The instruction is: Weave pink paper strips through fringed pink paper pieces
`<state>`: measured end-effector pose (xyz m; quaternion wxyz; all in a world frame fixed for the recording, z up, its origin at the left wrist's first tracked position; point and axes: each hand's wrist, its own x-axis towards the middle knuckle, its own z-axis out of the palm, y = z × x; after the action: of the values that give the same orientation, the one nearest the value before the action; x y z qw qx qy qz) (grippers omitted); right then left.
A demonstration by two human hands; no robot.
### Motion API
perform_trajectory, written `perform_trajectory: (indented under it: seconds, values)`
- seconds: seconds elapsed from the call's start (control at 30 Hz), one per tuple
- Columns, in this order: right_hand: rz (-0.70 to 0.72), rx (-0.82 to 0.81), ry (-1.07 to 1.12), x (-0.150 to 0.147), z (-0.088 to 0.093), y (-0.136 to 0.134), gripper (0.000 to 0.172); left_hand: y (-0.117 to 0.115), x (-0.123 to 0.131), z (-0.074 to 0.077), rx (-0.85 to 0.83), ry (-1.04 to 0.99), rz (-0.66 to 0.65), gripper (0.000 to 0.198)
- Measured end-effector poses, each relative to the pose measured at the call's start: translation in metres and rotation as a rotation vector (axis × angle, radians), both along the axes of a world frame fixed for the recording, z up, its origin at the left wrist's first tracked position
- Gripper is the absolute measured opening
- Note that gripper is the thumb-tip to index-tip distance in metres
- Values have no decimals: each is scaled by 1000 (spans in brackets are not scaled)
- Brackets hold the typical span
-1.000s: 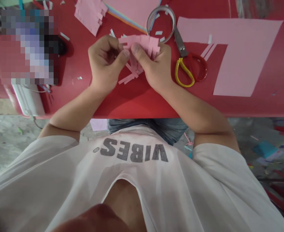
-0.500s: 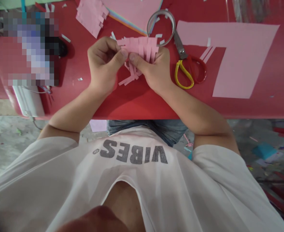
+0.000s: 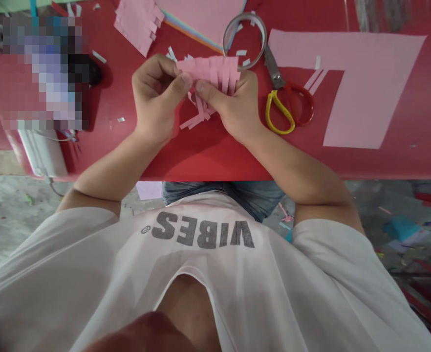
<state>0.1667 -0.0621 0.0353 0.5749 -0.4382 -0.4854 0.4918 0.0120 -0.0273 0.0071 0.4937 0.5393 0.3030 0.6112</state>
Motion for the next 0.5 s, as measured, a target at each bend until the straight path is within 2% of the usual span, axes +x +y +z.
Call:
perform_trajectory:
  seconds: [0.17,0.23,0.4,0.5]
  values:
    - [5,-25,-24,1,-1,0,13,-10,-1,14,-60,25,-7,28]
    - [0,-31,-52,1,0,0,16,-8,0,11,-58,27,-5,29]
    - [1,-8,-3,0,4,0,16,3,3,-11,-19,-9,16,33]
    - [0,-11,-1,1,4,0,16,3,3,-12,-54,5,34,33]
